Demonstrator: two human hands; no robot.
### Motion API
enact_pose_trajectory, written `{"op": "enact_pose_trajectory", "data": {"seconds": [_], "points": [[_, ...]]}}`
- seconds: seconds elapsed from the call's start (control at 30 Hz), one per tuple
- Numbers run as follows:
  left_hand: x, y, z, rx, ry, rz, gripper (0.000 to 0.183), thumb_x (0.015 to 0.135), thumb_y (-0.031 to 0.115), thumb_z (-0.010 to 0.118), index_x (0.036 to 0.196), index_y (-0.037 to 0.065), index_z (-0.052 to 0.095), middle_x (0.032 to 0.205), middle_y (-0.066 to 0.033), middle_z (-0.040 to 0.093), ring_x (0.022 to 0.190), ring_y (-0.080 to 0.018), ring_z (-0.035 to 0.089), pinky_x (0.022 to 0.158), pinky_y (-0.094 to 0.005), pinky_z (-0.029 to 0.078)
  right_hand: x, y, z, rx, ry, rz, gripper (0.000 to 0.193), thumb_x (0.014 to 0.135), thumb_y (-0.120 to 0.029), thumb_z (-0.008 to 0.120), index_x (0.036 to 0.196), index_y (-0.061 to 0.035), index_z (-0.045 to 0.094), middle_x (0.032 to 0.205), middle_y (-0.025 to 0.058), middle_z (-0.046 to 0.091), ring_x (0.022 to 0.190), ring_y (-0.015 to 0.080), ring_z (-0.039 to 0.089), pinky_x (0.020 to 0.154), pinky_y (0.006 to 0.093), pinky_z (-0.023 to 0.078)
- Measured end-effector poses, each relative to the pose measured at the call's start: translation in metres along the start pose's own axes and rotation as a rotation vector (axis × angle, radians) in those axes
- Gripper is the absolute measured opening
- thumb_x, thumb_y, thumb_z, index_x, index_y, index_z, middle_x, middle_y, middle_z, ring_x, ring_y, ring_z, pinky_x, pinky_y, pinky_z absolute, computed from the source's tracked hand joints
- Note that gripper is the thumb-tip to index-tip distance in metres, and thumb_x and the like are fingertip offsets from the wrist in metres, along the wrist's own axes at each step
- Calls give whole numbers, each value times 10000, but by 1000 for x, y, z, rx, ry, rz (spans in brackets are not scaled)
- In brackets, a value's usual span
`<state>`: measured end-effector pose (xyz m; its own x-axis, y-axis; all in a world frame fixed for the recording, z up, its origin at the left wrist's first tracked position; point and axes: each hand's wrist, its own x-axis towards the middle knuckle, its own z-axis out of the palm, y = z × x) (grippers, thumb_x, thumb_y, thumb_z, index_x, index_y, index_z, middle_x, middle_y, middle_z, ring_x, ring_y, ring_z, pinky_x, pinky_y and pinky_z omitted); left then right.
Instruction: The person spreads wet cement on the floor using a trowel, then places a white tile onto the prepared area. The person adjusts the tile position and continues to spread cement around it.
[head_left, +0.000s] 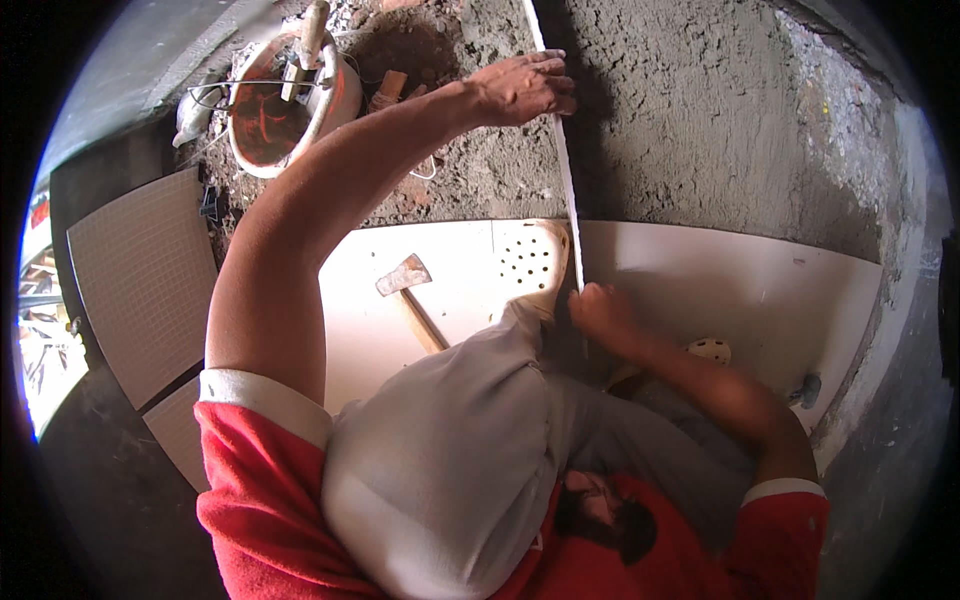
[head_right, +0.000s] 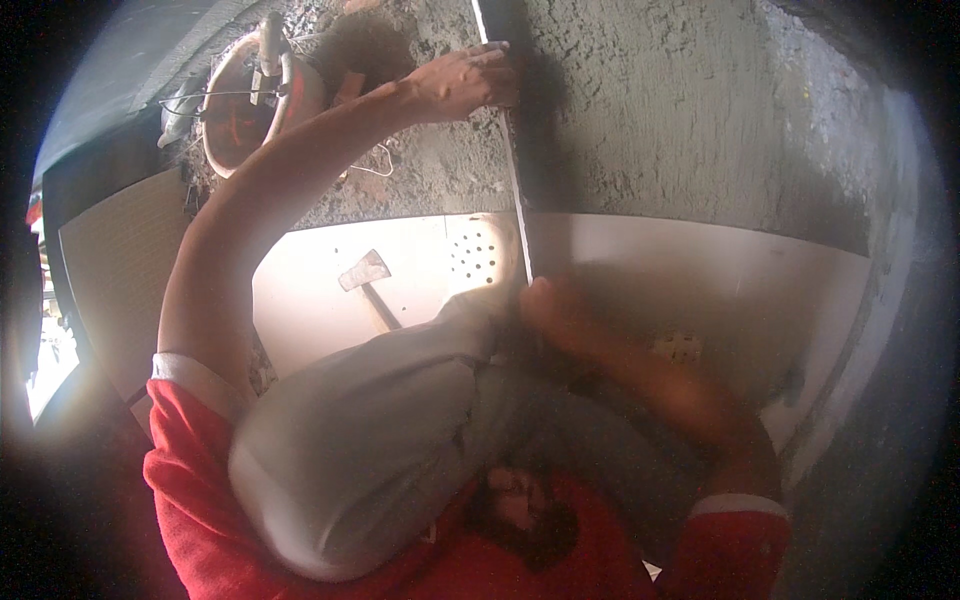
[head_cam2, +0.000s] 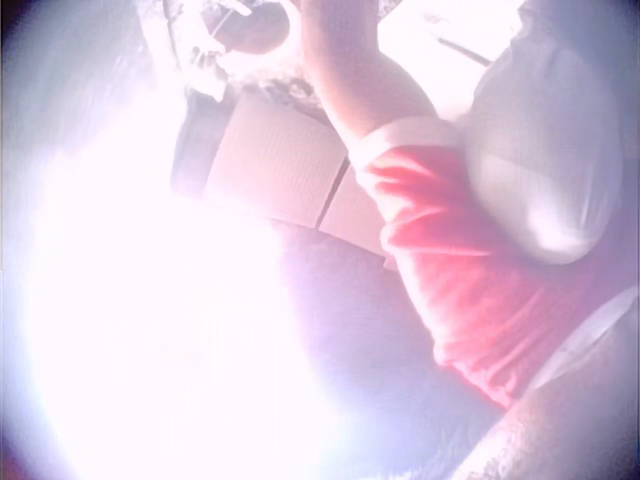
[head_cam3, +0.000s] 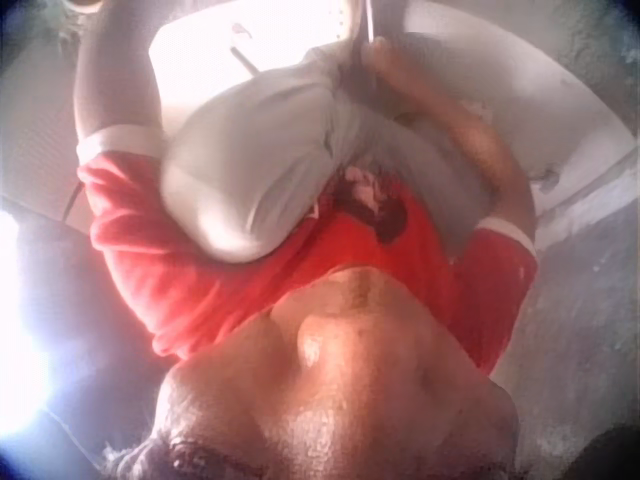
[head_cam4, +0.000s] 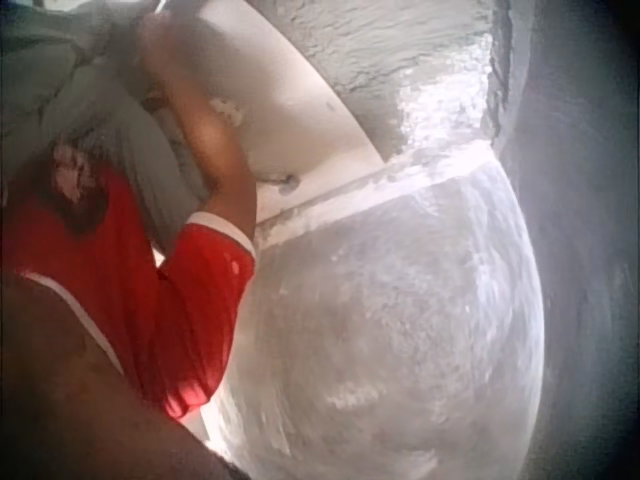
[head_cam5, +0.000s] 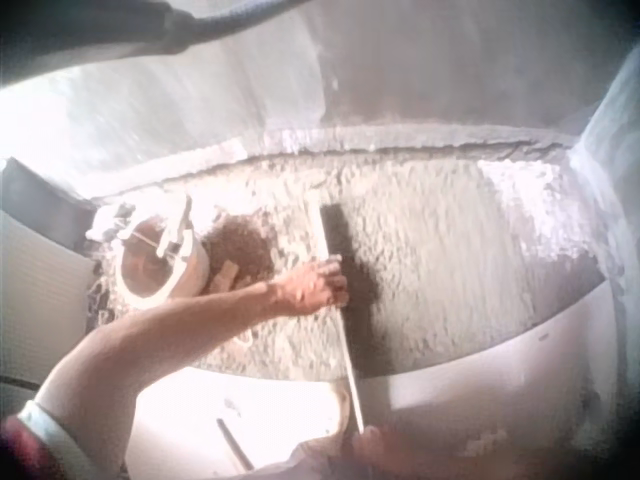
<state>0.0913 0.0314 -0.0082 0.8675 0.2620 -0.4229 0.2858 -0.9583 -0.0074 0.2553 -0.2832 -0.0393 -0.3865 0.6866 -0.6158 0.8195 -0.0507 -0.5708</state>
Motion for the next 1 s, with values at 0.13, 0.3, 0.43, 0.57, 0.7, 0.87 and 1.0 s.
{"op": "enact_pose_trajectory", "data": {"seconds": [0.13, 0.3, 0.43, 0.57, 0.7, 0.87, 1.0], "points": [[-19, -4, 17, -70, 83, -46, 567, 871, 59, 655, 1407, 235, 590, 1467, 30, 534, 1414, -209, 437, 1304, -368, 187, 1, 3, 2, -3, 61, -61, 405, 986, -310, 514, 777, 9, 650, 825, 259, 667, 832, 486, 662, 813, 576, 524], [-35, -8, 39, 59, 141, -33, 399, 997, 140, 443, 1332, 271, 616, 1343, -41, 579, 1381, -233, 458, 1288, -392, 200, 1, 8, 0, -86, 57, -126, 354, 960, -267, 552, 738, -3, 629, 796, 244, 661, 821, 474, 652, 789, 581, 514], [-52, -4, 53, 65, 322, -55, 373, 928, 119, 504, 1220, 284, 665, 1105, 7, 614, 1171, -177, 550, 1271, -390, 231, 2, 16, 5, -42, 117, -59, 334, 942, -251, 576, 722, -9, 640, 785, 231, 665, 807, 467, 650, 776, 582, 512], [-72, 2, 61, -39, 370, -95, 361, 898, 131, 523, 1200, 262, 671, 1066, 17, 601, 1187, -170, 545, 1277, -404, 221, 2, 26, 2, -65, 182, -189, 323, 930, -245, 584, 725, -9, 666, 771, 225, 673, 772, 467, 654, 766, 573, 523], [-85, 5, 54, -54, 459, -169, 334, 925, 107, 537, 1202, 238, 672, 1049, 11, 621, 1158, -181, 568, 1275, -424, 234, -2, 35, -40, -162, 75, -77, 317, 922, -239, 588, 759, 10, 696, 796, 245, 691, 815, 466, 676, 792, 550, 541], [-62, -4, 14, -154, 424, -230, 203, 1018, 212, 517, 1141, 201, 678, 992, 8, 610, 1069, -187, 561, 1120, -399, 378, -20, 46, -163, -200, -57, 133, 277, 895, -233, 656, 854, 24, 750, 861, 237, 726, 888, 435, 713, 851, 538, 526], [-24, -3, -31, -285, 562, -212, 216, 1041, 286, 509, 1090, 182, 693, 964, 3, 616, 994, -191, 546, 969, -376, 393, -48, 59, -240, -302, 36, 208, 402, 944, -330, 656, 1038, 57, 709, 1075, 270, 691, 1029, 443, 660, 923, 500, 499]]}}
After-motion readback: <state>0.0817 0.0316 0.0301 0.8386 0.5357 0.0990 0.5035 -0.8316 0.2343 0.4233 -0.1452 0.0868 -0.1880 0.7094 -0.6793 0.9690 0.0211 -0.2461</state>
